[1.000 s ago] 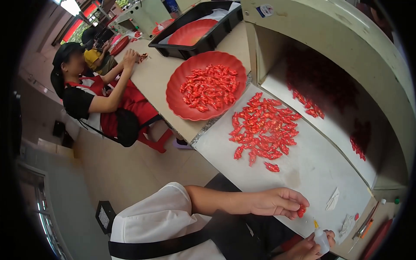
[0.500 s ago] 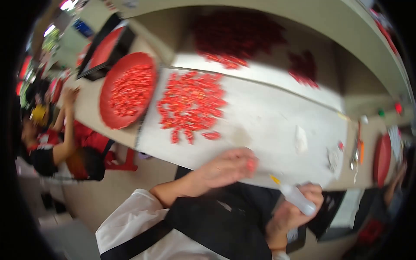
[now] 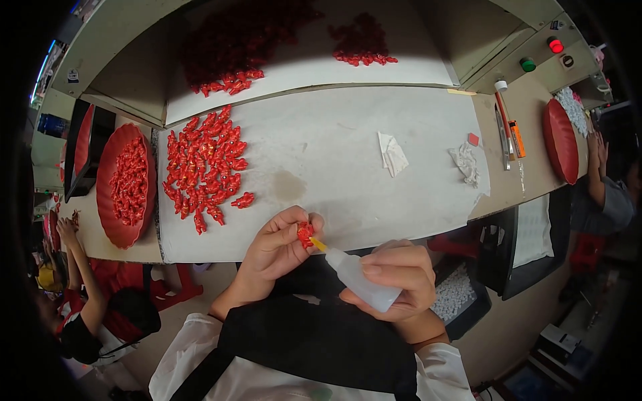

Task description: The person assembles toy figurine parts by applying liquid from a squeeze bottle onto the components, joining pieces together by hand, placing them on the table, and retrieving additional pieces from the upper compartment.

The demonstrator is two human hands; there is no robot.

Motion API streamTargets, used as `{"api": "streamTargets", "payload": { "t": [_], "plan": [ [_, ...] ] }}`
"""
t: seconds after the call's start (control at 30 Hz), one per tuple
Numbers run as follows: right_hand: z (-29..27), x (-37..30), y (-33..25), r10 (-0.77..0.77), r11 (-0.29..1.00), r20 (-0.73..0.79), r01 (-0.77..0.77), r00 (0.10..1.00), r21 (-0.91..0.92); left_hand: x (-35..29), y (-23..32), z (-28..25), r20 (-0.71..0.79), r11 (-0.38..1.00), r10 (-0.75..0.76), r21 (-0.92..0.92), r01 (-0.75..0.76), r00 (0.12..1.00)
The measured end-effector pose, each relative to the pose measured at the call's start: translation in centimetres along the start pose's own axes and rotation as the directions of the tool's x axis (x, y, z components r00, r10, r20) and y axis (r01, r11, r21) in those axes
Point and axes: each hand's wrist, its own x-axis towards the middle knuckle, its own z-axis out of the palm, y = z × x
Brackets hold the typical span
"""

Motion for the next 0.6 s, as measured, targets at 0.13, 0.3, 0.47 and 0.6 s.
{"api": "streamTargets", "payload": {
  "t": [0.13, 0.3, 0.47, 0.6],
  "plan": [
    [0.00, -0.07, -0.18, -0.001, 0.999, 0.072, 0.004, 0.997, -0.045, -0.03, 0.17, 0.19, 0.011, 1.000, 0.005, -0.009, -0.005, 1.000],
    [0.05, 0.01, -0.28, -0.002, 0.998, 0.094, 0.008, 0.996, -0.070, 0.03, 0.13, 0.00, 0.036, 1.000, 0.011, 0.001, -0.011, 0.999],
    [0.10, 0.04, -0.27, 0.010, 0.997, 0.094, -0.003, 0.996, -0.071, 0.06, 0.18, -0.07, 0.038, 1.000, 0.001, -0.002, -0.001, 0.999],
    [0.05, -0.08, -0.21, 0.012, 0.998, 0.096, -0.006, 0.995, -0.064, -0.01, 0.12, 0.15, 0.026, 1.000, 0.011, 0.007, -0.011, 1.000]
  ]
}}
